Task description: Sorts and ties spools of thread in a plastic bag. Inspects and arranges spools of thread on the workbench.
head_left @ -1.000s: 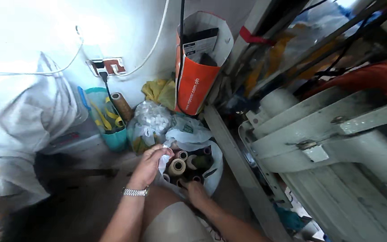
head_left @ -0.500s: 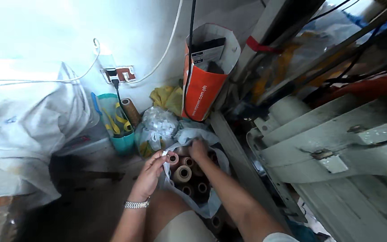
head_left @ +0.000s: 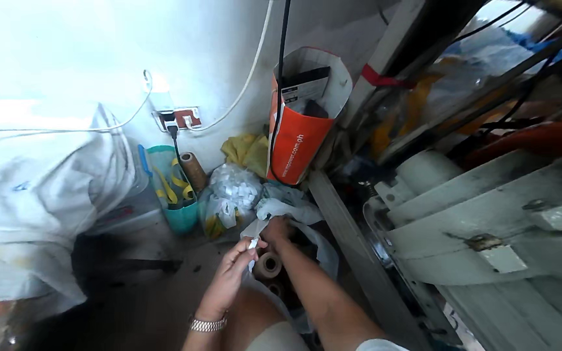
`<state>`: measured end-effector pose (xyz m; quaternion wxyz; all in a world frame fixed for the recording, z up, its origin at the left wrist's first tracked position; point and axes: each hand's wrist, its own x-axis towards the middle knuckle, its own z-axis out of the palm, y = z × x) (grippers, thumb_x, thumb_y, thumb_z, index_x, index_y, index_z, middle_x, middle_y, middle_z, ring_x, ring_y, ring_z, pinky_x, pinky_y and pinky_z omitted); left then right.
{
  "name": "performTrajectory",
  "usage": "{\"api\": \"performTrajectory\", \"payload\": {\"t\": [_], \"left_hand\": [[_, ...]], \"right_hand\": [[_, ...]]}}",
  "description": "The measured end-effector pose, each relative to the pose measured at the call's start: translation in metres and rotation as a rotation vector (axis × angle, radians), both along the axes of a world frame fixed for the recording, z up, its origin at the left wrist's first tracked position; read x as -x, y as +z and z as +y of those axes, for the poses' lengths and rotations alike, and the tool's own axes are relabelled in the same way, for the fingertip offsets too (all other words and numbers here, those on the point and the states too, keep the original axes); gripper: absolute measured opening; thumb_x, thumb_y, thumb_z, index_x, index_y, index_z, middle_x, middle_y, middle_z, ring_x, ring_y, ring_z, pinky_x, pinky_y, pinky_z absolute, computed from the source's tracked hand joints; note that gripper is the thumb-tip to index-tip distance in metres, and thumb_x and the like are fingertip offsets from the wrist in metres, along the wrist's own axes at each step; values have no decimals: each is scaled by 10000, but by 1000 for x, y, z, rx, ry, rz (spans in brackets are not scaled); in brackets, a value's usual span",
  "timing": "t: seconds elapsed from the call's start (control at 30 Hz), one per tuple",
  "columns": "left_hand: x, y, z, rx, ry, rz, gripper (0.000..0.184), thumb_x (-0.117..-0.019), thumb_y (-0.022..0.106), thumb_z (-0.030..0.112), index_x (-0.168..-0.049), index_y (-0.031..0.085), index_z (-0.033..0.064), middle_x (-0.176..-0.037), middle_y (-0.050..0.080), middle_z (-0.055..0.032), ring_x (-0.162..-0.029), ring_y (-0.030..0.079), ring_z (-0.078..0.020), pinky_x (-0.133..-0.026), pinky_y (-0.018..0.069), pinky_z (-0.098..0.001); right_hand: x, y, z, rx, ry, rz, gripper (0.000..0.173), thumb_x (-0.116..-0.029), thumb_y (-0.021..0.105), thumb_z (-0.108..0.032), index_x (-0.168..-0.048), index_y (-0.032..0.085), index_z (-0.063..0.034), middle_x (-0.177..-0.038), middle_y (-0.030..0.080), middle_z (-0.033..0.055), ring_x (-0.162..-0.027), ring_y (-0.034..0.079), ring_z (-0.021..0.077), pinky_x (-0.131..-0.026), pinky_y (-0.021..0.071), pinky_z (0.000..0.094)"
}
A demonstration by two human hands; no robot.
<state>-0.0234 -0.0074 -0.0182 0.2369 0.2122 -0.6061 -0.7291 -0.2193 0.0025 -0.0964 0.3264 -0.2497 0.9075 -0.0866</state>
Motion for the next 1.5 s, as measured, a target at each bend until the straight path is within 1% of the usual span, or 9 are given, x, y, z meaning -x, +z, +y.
{"api": "performTrajectory", "payload": {"t": [0.13,0.23,0.43,0.67,0.73,0.9,1.07,1.37,1.5], "left_hand": [[-4,7,-5,-12,46,-62,274,-1042,463,196,-934,698,106,-898,682,16,-876,637,-92,-834,526,-268],[-6,8,-5,-11,76,-107,277,-1041,461,174,-915,694,93,-822,668,23,-759,615,-70,-725,516,-224],[-10,10,-8,-39,240,-226,243,-1041,492,108,-892,682,86,-736,591,35,-646,517,-47,-595,420,-183],[-18,9,-16,96,229,-332,228,-1036,515,132,-909,693,68,-925,676,-18,-893,619,-118,-821,500,-312],[-18,9,-17,125,215,-343,244,-1045,507,143,-903,695,78,-934,684,-15,-902,618,-120,-821,491,-321],[-20,12,-19,23,246,-306,258,-1065,468,119,-927,678,60,-824,689,-2,-770,620,-93,-737,500,-251],[-20,9,-18,-25,271,-310,261,-1073,467,112,-906,659,56,-817,661,-3,-717,582,-79,-696,485,-224],[-23,11,-20,-35,294,-338,257,-1074,475,104,-913,666,44,-798,658,3,-699,574,-66,-689,477,-209],[-22,11,-19,-6,284,-338,237,-1069,485,101,-929,668,45,-795,650,3,-696,570,-68,-680,474,-213]], "right_hand": [[7,41,43,178,143,132,395,-942,711,-196,-1283,666,-3,-1367,589,264,-1312,522,463,-1065,416,669],[14,50,90,101,168,289,528,-877,705,-12,-1389,575,13,-1414,523,318,-1375,418,534,-1112,299,742],[8,46,127,-139,62,218,415,-1048,498,-135,-1451,517,-37,-1385,592,237,-1246,605,416,-1013,502,566],[3,39,172,320,377,287,289,-1009,542,-103,-1231,705,-16,-1300,644,237,-1270,571,426,-1111,413,589],[-5,42,178,197,484,266,340,-1043,528,-249,-1286,681,-67,-1350,636,197,-1289,574,396,-1121,387,603],[3,51,186,-128,118,180,797,-968,630,-554,-1488,473,29,-1486,470,320,-1397,445,474,-1164,320,627],[11,47,190,-175,4,81,880,-947,580,-664,-1516,447,-6,-1450,550,249,-1397,475,402,-1186,290,606],[17,37,199,-196,-145,15,804,-1010,469,-649,-1463,497,14,-1431,574,233,-1339,557,364,-1118,430,545],[13,52,201,-44,-229,-20,533,-1043,585,-351,-1411,530,30,-1374,597,249,-1295,581,374,-1106,448,530]]}}
